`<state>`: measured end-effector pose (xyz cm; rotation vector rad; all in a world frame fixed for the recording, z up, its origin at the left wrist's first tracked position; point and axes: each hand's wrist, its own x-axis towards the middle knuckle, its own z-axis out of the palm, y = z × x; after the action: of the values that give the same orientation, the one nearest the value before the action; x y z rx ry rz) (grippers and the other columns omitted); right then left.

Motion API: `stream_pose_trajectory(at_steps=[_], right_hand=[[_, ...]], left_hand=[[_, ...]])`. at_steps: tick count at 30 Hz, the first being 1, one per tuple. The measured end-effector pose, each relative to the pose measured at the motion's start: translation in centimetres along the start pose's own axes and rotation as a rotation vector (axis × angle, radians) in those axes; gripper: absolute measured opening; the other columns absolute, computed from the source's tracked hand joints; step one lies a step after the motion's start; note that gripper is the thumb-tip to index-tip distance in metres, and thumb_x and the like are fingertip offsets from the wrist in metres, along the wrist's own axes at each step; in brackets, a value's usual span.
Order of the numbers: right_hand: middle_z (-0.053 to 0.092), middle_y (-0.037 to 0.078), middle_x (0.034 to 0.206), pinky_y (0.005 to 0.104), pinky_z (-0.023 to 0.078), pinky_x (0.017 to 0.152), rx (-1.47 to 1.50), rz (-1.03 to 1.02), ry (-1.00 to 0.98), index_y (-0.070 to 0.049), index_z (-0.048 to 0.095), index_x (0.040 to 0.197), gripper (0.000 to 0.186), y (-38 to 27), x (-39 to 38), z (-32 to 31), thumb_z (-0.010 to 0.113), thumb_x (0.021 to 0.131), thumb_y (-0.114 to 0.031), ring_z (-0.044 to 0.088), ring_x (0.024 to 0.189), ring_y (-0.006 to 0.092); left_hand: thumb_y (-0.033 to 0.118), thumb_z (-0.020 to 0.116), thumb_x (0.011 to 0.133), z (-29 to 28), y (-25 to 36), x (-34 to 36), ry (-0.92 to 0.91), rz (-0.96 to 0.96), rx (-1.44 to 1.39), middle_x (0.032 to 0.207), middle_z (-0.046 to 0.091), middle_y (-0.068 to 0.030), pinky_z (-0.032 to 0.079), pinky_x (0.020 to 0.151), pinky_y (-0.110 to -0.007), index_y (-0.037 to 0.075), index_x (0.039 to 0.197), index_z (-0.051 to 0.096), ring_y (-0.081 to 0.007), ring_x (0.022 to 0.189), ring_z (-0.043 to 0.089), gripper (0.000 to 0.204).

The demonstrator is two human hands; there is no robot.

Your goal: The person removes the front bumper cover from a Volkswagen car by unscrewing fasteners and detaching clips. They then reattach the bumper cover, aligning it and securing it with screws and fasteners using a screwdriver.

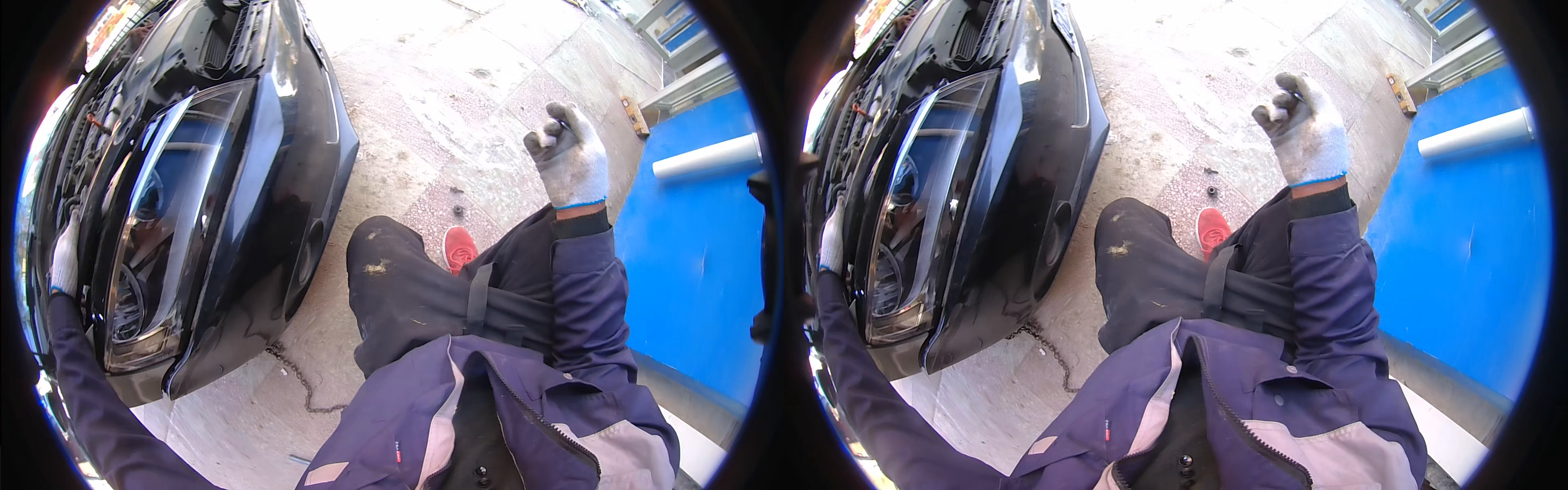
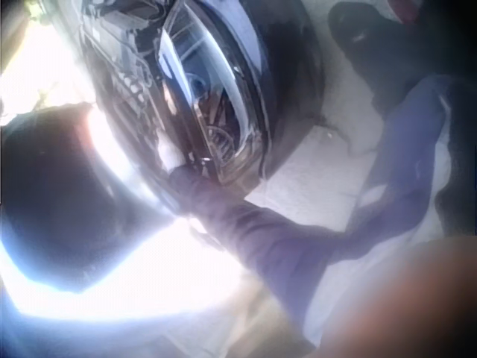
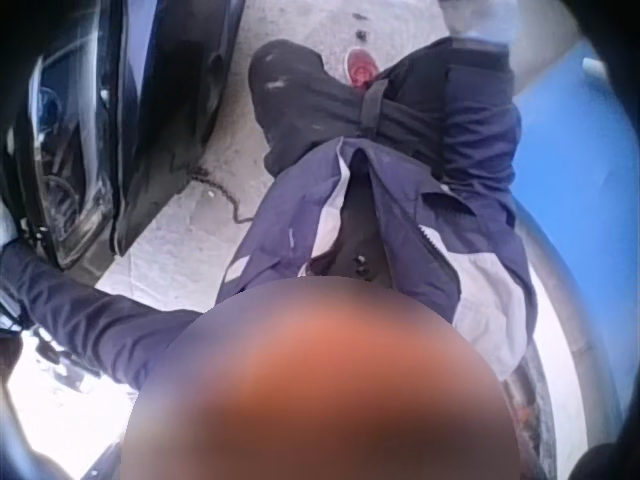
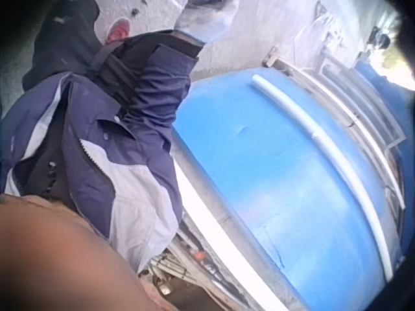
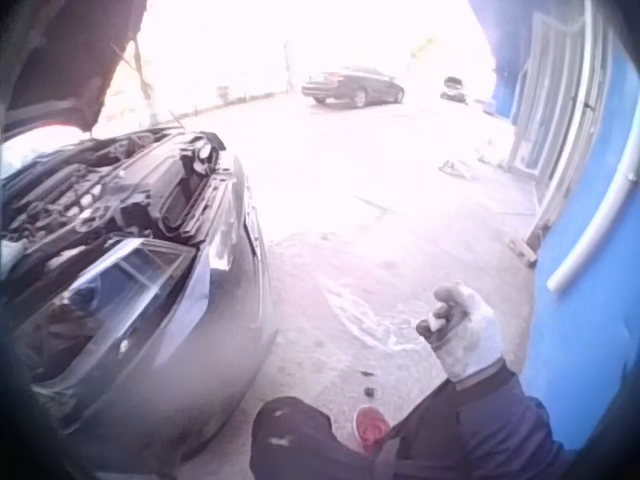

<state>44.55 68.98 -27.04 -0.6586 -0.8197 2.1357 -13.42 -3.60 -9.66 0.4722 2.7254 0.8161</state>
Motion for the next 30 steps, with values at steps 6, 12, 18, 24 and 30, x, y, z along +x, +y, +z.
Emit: stream_pose_trajectory(at_steps=[6, 12, 18, 24, 30], right_hand=[[0.063, 0.005, 0.087, 0.0476, 0.055, 0.089, -0.042, -0.018, -0.157, 0.000, 0.071, 0.116, 0.034, 0.3, -2.0, 1.3, 0.062, 0.114, -0.032, 0.061, 0.071, 0.0195], [0.068, 0.013, 0.092, 0.0423, 0.060, 0.085, -0.315, -0.161, -0.422, 0.005, 0.070, 0.111, 0.046, 0.2, -5.5, 2.2, 0.061, 0.113, -0.040, 0.066, 0.080, 0.0222], [0.078, 0.014, 0.085, 0.0445, 0.064, 0.082, -0.286, -0.347, -0.949, 0.004, 0.078, 0.103, 0.047, -1.2, -8.1, 5.1, 0.089, 0.096, -0.041, 0.075, 0.078, 0.0266], [0.074, 0.011, 0.075, 0.0447, 0.064, 0.070, -0.045, -0.409, -0.891, 0.004, 0.079, 0.095, 0.035, -1.5, -16.0, 10.9, 0.088, 0.098, -0.030, 0.070, 0.060, 0.0245], [0.074, 0.016, 0.072, 0.0463, 0.066, 0.068, 0.199, -0.405, -0.961, 0.008, 0.081, 0.099, 0.037, 1.4, -16.0, 11.0, 0.082, 0.101, -0.030, 0.073, 0.060, 0.0272]], left_hand=[[0.055, 0.054, 0.117, 1.0, 0.7, -1.5, 0.116, 0.088, 0.049, 0.148, 0.071, -0.0140, 0.045, 0.118, -0.033, -0.004, 0.154, 0.063, -0.0187, 0.136, 0.064, 0.071], [0.050, 0.044, 0.120, 0.4, 1.1, -2.3, 0.085, 0.080, 0.272, 0.157, 0.065, -0.0187, 0.039, 0.125, -0.036, -0.002, 0.160, 0.057, -0.0256, 0.147, 0.058, 0.067], [0.047, 0.041, 0.121, -0.5, -0.7, -1.7, 0.100, 0.075, 0.301, 0.158, 0.063, -0.0197, 0.038, 0.127, -0.036, 0.002, 0.163, 0.056, -0.0271, 0.150, 0.056, 0.063], [0.047, 0.044, 0.121, -0.9, -1.0, -0.9, 0.024, -0.001, 0.107, 0.154, 0.067, -0.0165, 0.041, 0.123, -0.034, -0.001, 0.161, 0.057, -0.0219, 0.144, 0.060, 0.064], [0.051, 0.049, 0.119, -0.6, -0.6, -0.7, 0.028, -0.070, 0.028, 0.150, 0.069, -0.0152, 0.043, 0.120, -0.033, -0.004, 0.158, 0.059, -0.0194, 0.138, 0.062, 0.068]])
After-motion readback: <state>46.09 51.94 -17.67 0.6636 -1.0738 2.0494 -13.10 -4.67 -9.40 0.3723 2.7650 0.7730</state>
